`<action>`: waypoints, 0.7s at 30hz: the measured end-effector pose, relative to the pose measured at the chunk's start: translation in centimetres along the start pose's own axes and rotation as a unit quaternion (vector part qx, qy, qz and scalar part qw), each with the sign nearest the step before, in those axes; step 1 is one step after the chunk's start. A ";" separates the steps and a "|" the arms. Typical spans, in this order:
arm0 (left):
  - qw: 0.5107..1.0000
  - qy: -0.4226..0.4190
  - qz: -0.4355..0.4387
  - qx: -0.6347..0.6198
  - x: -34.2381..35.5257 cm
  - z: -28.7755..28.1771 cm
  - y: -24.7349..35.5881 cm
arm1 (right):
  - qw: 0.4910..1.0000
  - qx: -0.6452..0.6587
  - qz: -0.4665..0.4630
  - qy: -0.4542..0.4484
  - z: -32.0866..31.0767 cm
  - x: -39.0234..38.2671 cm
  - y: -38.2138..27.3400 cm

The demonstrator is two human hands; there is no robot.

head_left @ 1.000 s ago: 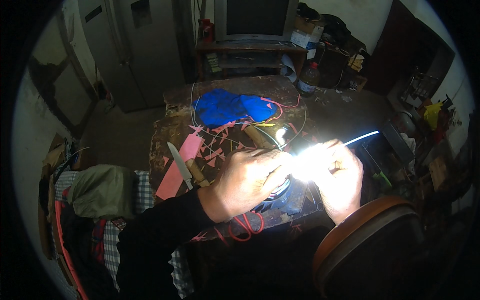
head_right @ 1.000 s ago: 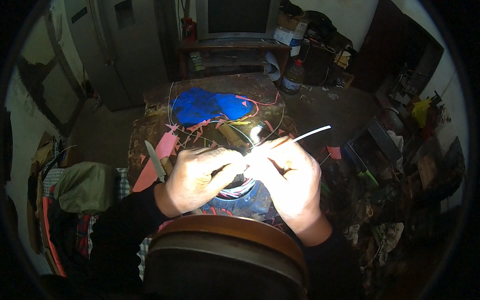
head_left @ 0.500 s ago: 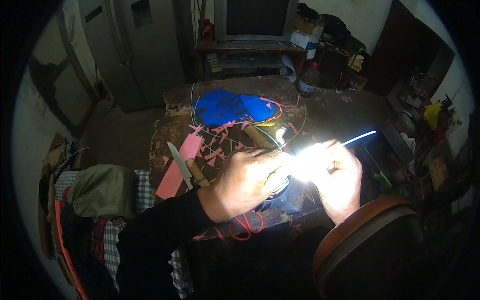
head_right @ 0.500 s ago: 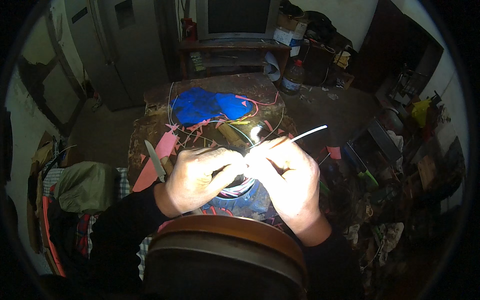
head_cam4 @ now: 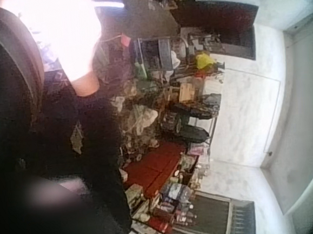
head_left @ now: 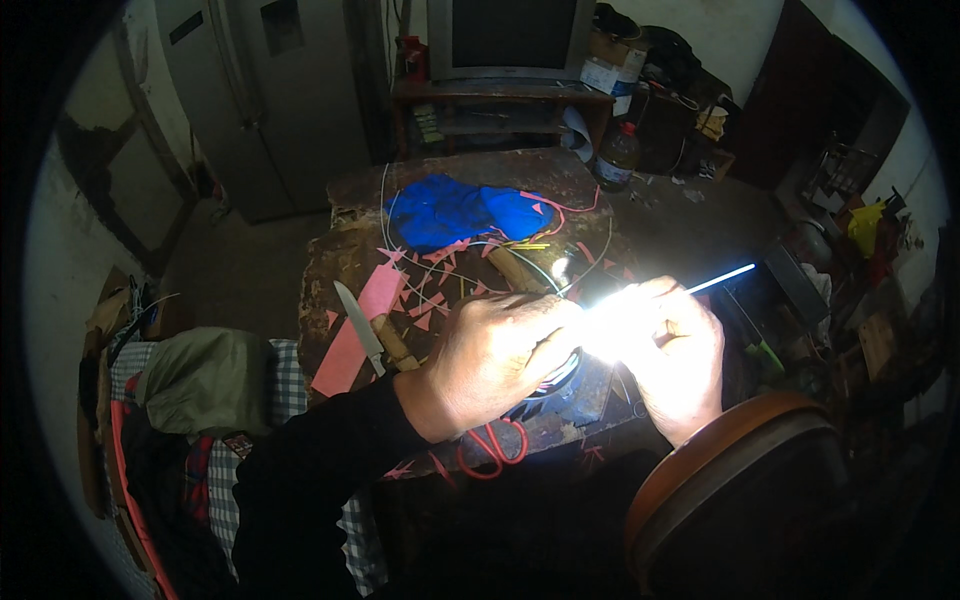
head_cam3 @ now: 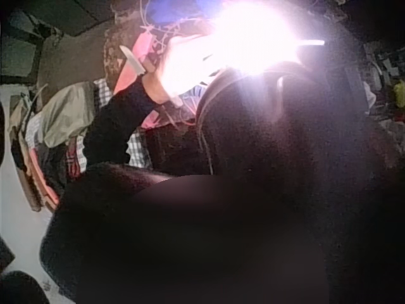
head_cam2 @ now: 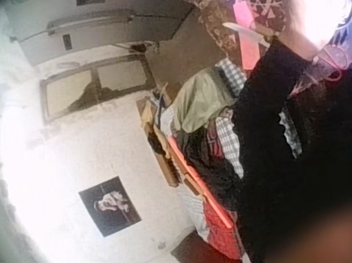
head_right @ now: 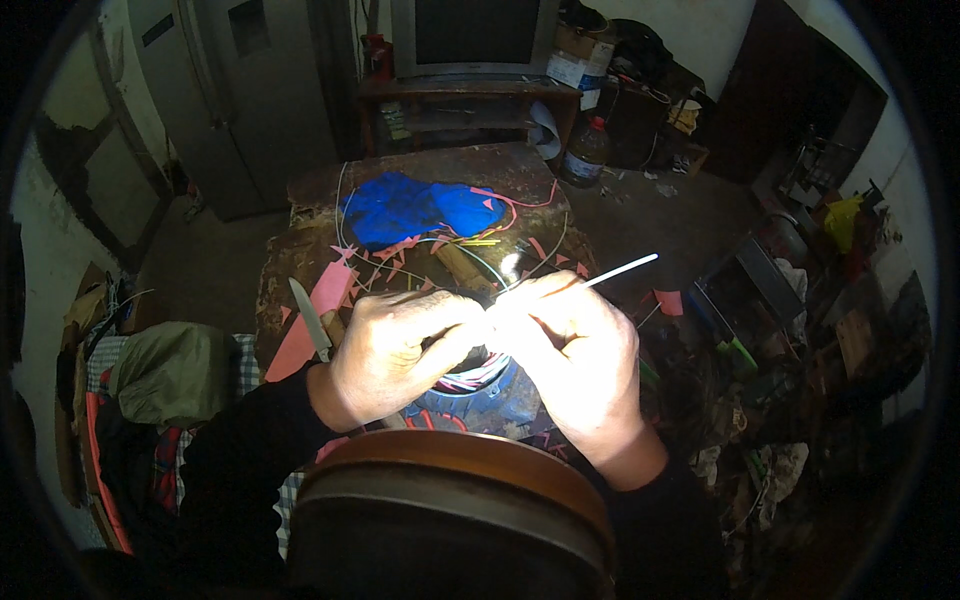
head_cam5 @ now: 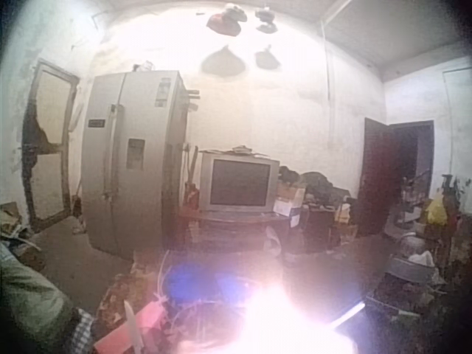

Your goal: The person works on a circular electrical component with copper windings, using a small tool to adjust wires and a soldering iron to make connections. They move the component between two work surfaces and continue manipulating the wiring.

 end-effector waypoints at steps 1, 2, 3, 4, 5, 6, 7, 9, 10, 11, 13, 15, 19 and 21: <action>1.000 -0.003 -0.011 -0.004 0.0 0.1 -0.2 | 1.000 -0.005 0.002 -0.007 0.2 0.0 0.1; 1.000 0.005 -0.009 -0.009 0.0 0.0 -0.2 | 1.000 -0.010 0.004 -0.014 0.3 0.0 0.1; 1.000 0.012 -0.007 -0.015 0.0 -0.1 -0.2 | 1.000 -0.012 0.006 -0.019 0.3 0.0 0.1; 1.000 0.015 -0.004 -0.012 0.0 -0.1 -0.1 | 0.999 -0.025 0.008 -0.025 0.5 -0.1 0.2; 1.000 0.013 -0.009 -0.014 0.0 0.0 -0.2 | 0.999 -0.035 0.010 -0.028 0.5 0.0 0.3; 1.000 0.007 -0.012 -0.008 -0.1 0.1 -0.3 | 0.998 -0.046 0.013 -0.032 0.6 0.0 0.4; 1.000 0.001 -0.015 -0.002 -0.1 0.1 -0.4 | 0.998 -0.046 0.013 -0.031 0.5 0.0 0.4; 0.999 -0.010 -0.027 -0.020 -0.3 0.2 -0.6 | 0.998 -0.048 0.012 -0.030 0.4 0.0 0.5; 0.999 -0.017 -0.033 -0.034 -0.4 0.2 -0.8 | 0.998 -0.058 0.013 -0.027 0.3 0.1 0.6; 0.998 -0.042 -0.032 -0.028 -0.5 0.4 -1.0 | 0.997 -0.068 0.015 -0.025 0.3 0.1 0.7; 0.996 -0.087 -0.022 -0.028 -0.9 0.4 -1.4 | 0.996 -0.084 0.009 -0.029 0.2 0.2 0.7; 0.994 -0.111 0.005 -0.010 -1.1 0.3 -1.8 | 0.995 -0.095 -0.010 -0.037 0.4 0.3 0.5; 0.992 -0.119 0.030 -0.008 -1.6 0.3 -2.2 | 0.998 -0.019 0.054 -0.023 0.9 0.2 2.0; 0.992 -0.123 0.031 -0.013 -1.5 0.6 -2.3 | 0.998 -0.014 0.061 -0.026 1.2 0.3 2.3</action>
Point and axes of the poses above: each hand's wrist, its own x-axis towards the middle knuckle, its own z-axis out of the palm, y = z × x, the point moved 9 cm from there along x, towards the middle knuckle, and after that the axes turned 10 degrees about x, right-handed, at the moved point
